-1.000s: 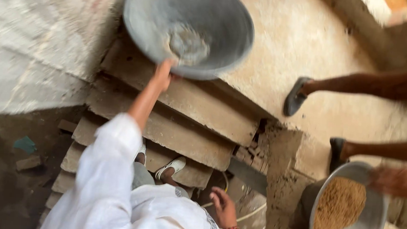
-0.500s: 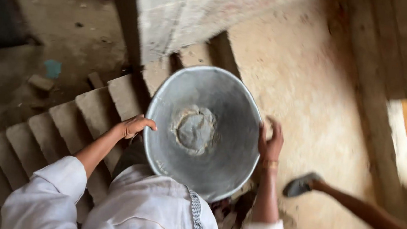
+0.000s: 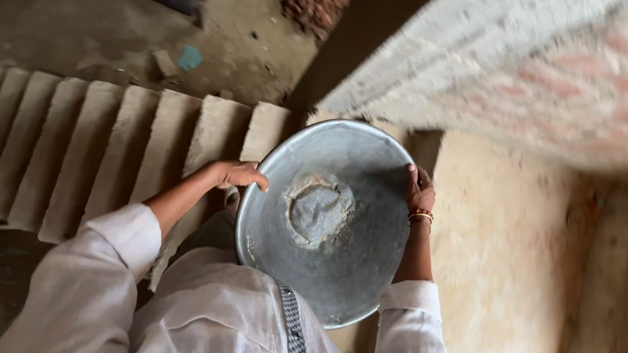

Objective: The person carries a large metal basin filled with sand up a set of concrete stairs, sets it down, and returns to a sand pile. They use a long-handled hoe to scoop sand into the basin, then lift the filled basin and carry it back up the stairs.

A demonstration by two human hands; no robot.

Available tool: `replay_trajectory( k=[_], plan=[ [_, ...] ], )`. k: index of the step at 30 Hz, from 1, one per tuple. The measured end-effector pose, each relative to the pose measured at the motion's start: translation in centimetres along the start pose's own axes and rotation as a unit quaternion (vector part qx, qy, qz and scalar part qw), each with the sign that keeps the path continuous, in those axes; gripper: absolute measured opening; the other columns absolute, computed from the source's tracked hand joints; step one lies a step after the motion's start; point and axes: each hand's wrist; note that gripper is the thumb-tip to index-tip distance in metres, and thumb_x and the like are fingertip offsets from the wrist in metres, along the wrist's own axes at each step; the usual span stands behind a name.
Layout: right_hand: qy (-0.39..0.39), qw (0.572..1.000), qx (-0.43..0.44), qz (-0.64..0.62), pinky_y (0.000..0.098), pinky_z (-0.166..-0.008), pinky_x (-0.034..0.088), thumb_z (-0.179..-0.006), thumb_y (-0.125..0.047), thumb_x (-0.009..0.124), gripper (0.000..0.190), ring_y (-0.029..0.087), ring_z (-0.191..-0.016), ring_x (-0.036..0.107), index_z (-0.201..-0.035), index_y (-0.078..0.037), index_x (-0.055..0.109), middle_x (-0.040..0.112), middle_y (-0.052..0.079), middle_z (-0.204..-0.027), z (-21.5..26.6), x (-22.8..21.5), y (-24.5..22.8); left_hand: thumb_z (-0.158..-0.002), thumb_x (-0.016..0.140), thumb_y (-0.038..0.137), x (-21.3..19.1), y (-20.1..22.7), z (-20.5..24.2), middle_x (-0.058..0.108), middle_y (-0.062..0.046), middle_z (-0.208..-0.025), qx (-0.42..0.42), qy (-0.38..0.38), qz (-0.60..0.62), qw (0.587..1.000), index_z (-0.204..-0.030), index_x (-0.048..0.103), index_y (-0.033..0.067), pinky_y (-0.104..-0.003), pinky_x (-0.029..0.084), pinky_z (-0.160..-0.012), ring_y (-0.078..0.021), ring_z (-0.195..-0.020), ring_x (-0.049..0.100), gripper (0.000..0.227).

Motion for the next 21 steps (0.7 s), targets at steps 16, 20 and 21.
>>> replay_trajectory(
  k=[16,20,21],
  plan=[
    [-0.164,0.967,-0.131,0.143,0.0461,-0.1,0.05,-0.087,-0.077,0.057,0.073,0.04,-0.12,0.064,-0.13,-0.02,0.071,0.071,0.015,-0.126,-10.9,11.1,-23.9,-0.067,0.078,0.068,-8.9,-6.8,-3.5,0.047,-0.029,-0.15,0.066,0.416,0.209,0.883,-0.157,0.02,-0.0032,-0.05,0.041,-0.112,-0.0371,-0.14,0.048,0.129],
    [-0.125,0.958,-0.198,0.166,0.0487,-0.096,0.05,-0.09,-0.076,0.059,0.067,0.042,-0.116,0.063,-0.126,-0.02,0.071,0.071,0.017,-0.118,-11.2,11.6,-27.8,-0.077,0.074,0.079,-10.6,-8.4,-6.2,0.03,-0.035,-0.158,0.052,0.443,0.155,0.882,-0.158,0.02,-0.0088,-0.052,0.043,-0.112,-0.0439,-0.143,0.042,0.131],
    [-0.12,0.955,-0.208,0.173,0.0499,-0.095,0.051,-0.091,-0.075,0.058,0.064,0.042,-0.113,0.065,-0.122,-0.022,0.074,0.074,0.016,-0.114,-11.1,11.5,-28.9,-0.071,0.07,0.08,-10.2,-7.0,-5.2,0.04,-0.034,-0.155,0.015,0.448,0.164,0.878,-0.159,0.019,-0.0066,-0.053,0.046,-0.109,-0.0429,-0.141,0.048,0.133]
  ],
)
Point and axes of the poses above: each hand's wrist, its own z-axis away from the middle knuckle, its own x-axis out of the palm, y = z × x
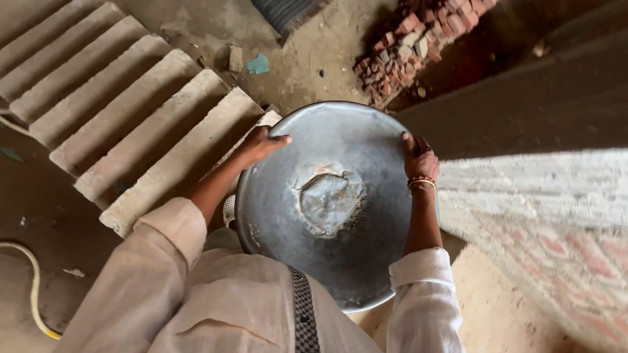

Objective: The person carries a large metal basin filled with sand up a set of concrete stairs, sets it down, and returns to a sand pile. They use a long-handled hoe to scoop sand into the basin, then lift the filled basin and carry it back up the stairs.

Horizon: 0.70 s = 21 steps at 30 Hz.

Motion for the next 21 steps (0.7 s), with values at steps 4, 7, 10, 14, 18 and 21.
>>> replay_trajectory(
  k=[4,7,10,14,18,21],
  plan=[
    [-0.013,0.999,-0.037,0.019,0.051,-0.092,0.053,-0.092,-0.076,0.056,0.064,0.042,-0.108,0.068,-0.116,-0.02,0.074,0.074,0.017,-0.108,-2.5,-0.3,-2.6,-0.076,0.069,0.079,-2.2,3.5,2.9,0.043,-0.033,-0.15,0.009,0.052,-0.001,0.999,-0.156,0.025,-0.0047,-0.052,0.045,-0.105,-0.0428,-0.136,0.048,0.124],
    [0.005,0.994,-0.101,0.051,0.0535,-0.091,0.051,-0.093,-0.078,0.055,0.065,0.045,-0.107,0.065,-0.117,-0.02,0.073,0.074,0.017,-0.109,-6.2,0.9,-4.1,-0.076,0.067,0.076,-4.4,5.2,4.7,0.07,-0.028,-0.128,0.032,0.065,0.01,0.997,-0.136,0.059,-0.0062,-0.045,0.054,-0.099,-0.0371,-0.117,0.069,0.102],
    [0.013,0.983,-0.162,0.087,0.055,-0.091,0.05,-0.093,-0.077,0.055,0.064,0.048,-0.104,0.065,-0.12,-0.022,0.072,0.072,0.021,-0.109,-9.3,2.5,-6.8,-0.082,0.066,0.074,-5.9,5.2,5.2,0.071,-0.025,-0.117,0.044,0.127,-0.011,0.991,-0.131,0.059,-0.0054,-0.044,0.054,-0.094,-0.0342,-0.106,0.071,0.094],
    [-0.031,0.976,-0.205,0.071,0.0542,-0.092,0.051,-0.091,-0.078,0.053,0.066,0.046,-0.108,0.066,-0.118,-0.02,0.072,0.072,0.017,-0.118,-11.2,4.5,-12.8,-0.08,0.068,0.068,-8.3,4.0,6.2,0.074,-0.023,-0.113,0.029,0.18,0.041,0.982,-0.123,0.069,-0.0006,-0.043,0.055,-0.094,-0.0339,-0.103,0.073,0.081],
    [-0.017,0.951,-0.307,0.037,0.0571,-0.091,0.048,-0.091,-0.076,0.052,0.067,0.047,-0.109,0.064,-0.123,-0.02,0.069,0.072,0.017,-0.118,-14.2,8.3,-16.4,-0.082,0.073,0.065,-11.1,1.4,4.6,0.072,-0.026,-0.114,0.028,0.26,0.036,0.965,-0.122,0.069,-0.0024,-0.045,0.055,-0.093,-0.0366,-0.106,0.071,0.078],
    [-0.081,0.954,-0.282,0.068,0.0562,-0.091,0.048,-0.091,-0.077,0.053,0.069,0.049,-0.106,0.064,-0.129,-0.019,0.064,0.069,0.024,-0.113,-14.9,10.4,-19.3,-0.082,0.074,0.06,-11.9,0.2,5.8,0.069,-0.025,-0.116,0.135,0.333,0.065,0.931,-0.13,0.064,0.0006,-0.047,0.051,-0.089,-0.0393,-0.107,0.066,0.077]
  ],
)
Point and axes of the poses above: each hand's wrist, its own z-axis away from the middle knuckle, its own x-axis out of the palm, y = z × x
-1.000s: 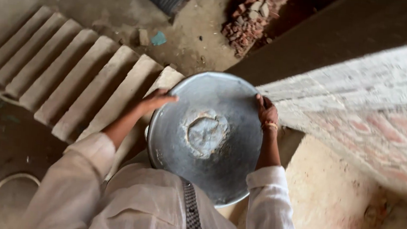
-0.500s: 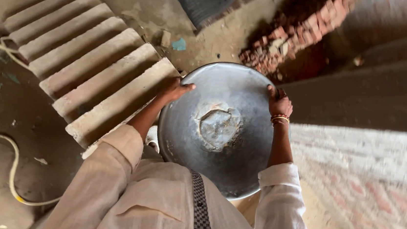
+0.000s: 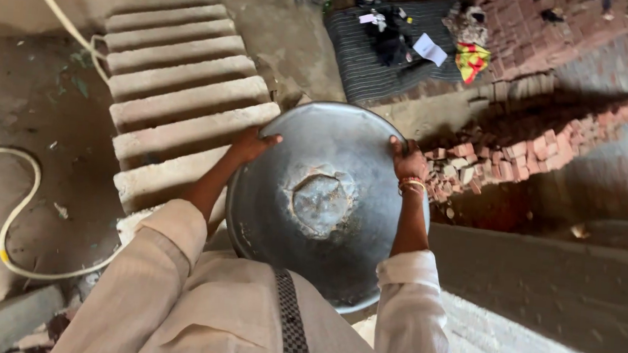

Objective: The person carries a large metal basin filled with sand up a set of concrete stairs, sets it down, and returns to a sand pile. They use a long-handled hoe to scoop sand into the basin, then lift the filled basin and carry it back up the stairs.

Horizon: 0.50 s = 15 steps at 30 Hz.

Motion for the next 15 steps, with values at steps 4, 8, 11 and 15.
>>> replay_trajectory(
  k=[4,8,11,15],
  plan=[
    [-0.027,0.998,-0.055,0.011,0.0555,-0.095,0.049,-0.096,-0.075,0.053,0.066,0.047,-0.11,0.065,-0.124,-0.017,0.066,0.073,0.023,-0.11,-2.1,0.9,-4.3,-0.084,0.07,0.062,-3.7,3.1,2.2,0.076,-0.023,-0.108,-0.17,-0.023,-0.036,0.985,-0.117,0.074,0.0008,-0.045,0.055,-0.091,-0.0374,-0.101,0.075,0.069],
    [-0.055,0.994,-0.09,-0.026,0.0537,-0.095,0.05,-0.091,-0.075,0.053,0.065,0.044,-0.108,0.067,-0.12,-0.018,0.065,0.075,0.02,-0.109,-5.8,1.1,-9.0,-0.085,0.072,0.058,-6.0,2.8,2.1,0.074,-0.023,-0.107,-0.148,0.077,-0.018,0.986,-0.116,0.072,0.0006,-0.047,0.055,-0.089,-0.0376,-0.1,0.072,0.065],
    [-0.021,0.99,-0.134,-0.026,0.0545,-0.091,0.05,-0.088,-0.075,0.056,0.068,0.046,-0.104,0.066,-0.125,-0.019,0.064,0.073,0.024,-0.106,-8.7,2.0,-12.0,-0.087,0.072,0.058,-8.3,3.3,1.8,0.074,-0.023,-0.106,-0.126,0.112,-0.014,0.986,-0.116,0.072,0.0008,-0.046,0.055,-0.09,-0.0368,-0.101,0.072,0.064],
    [0.011,0.983,-0.182,-0.001,0.0541,-0.098,0.05,-0.093,-0.076,0.056,0.067,0.048,-0.107,0.067,-0.122,-0.016,0.07,0.074,0.024,-0.109,-11.2,2.2,-16.2,-0.086,0.071,0.056,-10.7,4.6,1.7,0.075,-0.021,-0.106,-0.168,0.14,0.015,0.976,-0.115,0.072,0.0029,-0.045,0.053,-0.093,-0.0351,-0.102,0.072,0.06]
  ],
)
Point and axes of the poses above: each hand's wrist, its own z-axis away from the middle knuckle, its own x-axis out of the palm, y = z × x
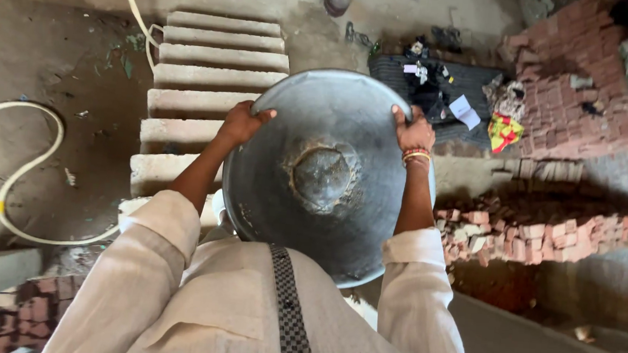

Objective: The person carries a large metal basin filled with sand up a set of concrete stairs, sets it down, and returns to a sand pile. They use a long-handled hoe to scoop sand into the basin, then lift the filled basin and carry it back up the stairs.

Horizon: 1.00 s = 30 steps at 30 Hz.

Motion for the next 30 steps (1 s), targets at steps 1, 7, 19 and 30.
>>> replay_trajectory(
  k=[1,7,19,30],
  plan=[
    [0.0,1.0,-0.006,0.003,0.0541,-0.098,0.05,-0.093,-0.076,0.056,0.067,0.048,-0.107,0.067,-0.122,-0.016,0.07,0.074,0.024,-0.109,-1.0,0.3,-0.6,-0.086,0.071,0.056,0.0,-0.5,-0.6,0.075,-0.021,-0.106,-0.001,0.004,0.006,1.0,-0.115,0.072,0.0029,-0.045,0.053,-0.093,-0.0351,-0.102,0.072,0.06],
    [0.032,0.997,-0.064,-0.007,0.0538,-0.093,0.05,-0.091,-0.075,0.058,0.07,0.047,-0.104,0.067,-0.126,-0.015,0.069,0.073,0.024,-0.108,-4.8,4.3,-4.1,-0.085,0.073,0.055,-0.6,-4.5,-4.7,0.073,-0.022,-0.109,-0.001,0.053,0.036,0.998,-0.118,0.068,0.0007,-0.044,0.053,-0.093,-0.0352,-0.104,0.071,0.064],
    [0.004,0.986,-0.16,0.051,0.0517,-0.097,0.047,-0.089,-0.074,0.059,0.074,0.044,-0.109,0.066,-0.132,-0.014,0.066,0.071,0.025,-0.113,-9.9,10.3,-14.5,-0.081,0.075,0.063,-4.0,-13.2,-6.4,0.071,-0.027,-0.115,-0.051,0.106,0.073,0.99,-0.121,0.069,-0.0013,-0.046,0.051,-0.094,-0.0402,-0.112,0.066,0.075],
    [-0.015,0.983,-0.184,-0.016,0.0535,-0.096,0.049,-0.091,-0.069,0.061,0.065,0.045,-0.107,0.066,-0.124,-0.013,0.066,0.074,0.023,-0.107,-13.2,10.3,-20.8,-0.083,0.075,0.06,-8.6,-11.1,-9.4,0.072,-0.026,-0.115,-0.066,0.166,0.07,0.981,-0.123,0.067,-0.0015,-0.045,0.052,-0.099,-0.0395,-0.113,0.068,0.074]
  ],
)
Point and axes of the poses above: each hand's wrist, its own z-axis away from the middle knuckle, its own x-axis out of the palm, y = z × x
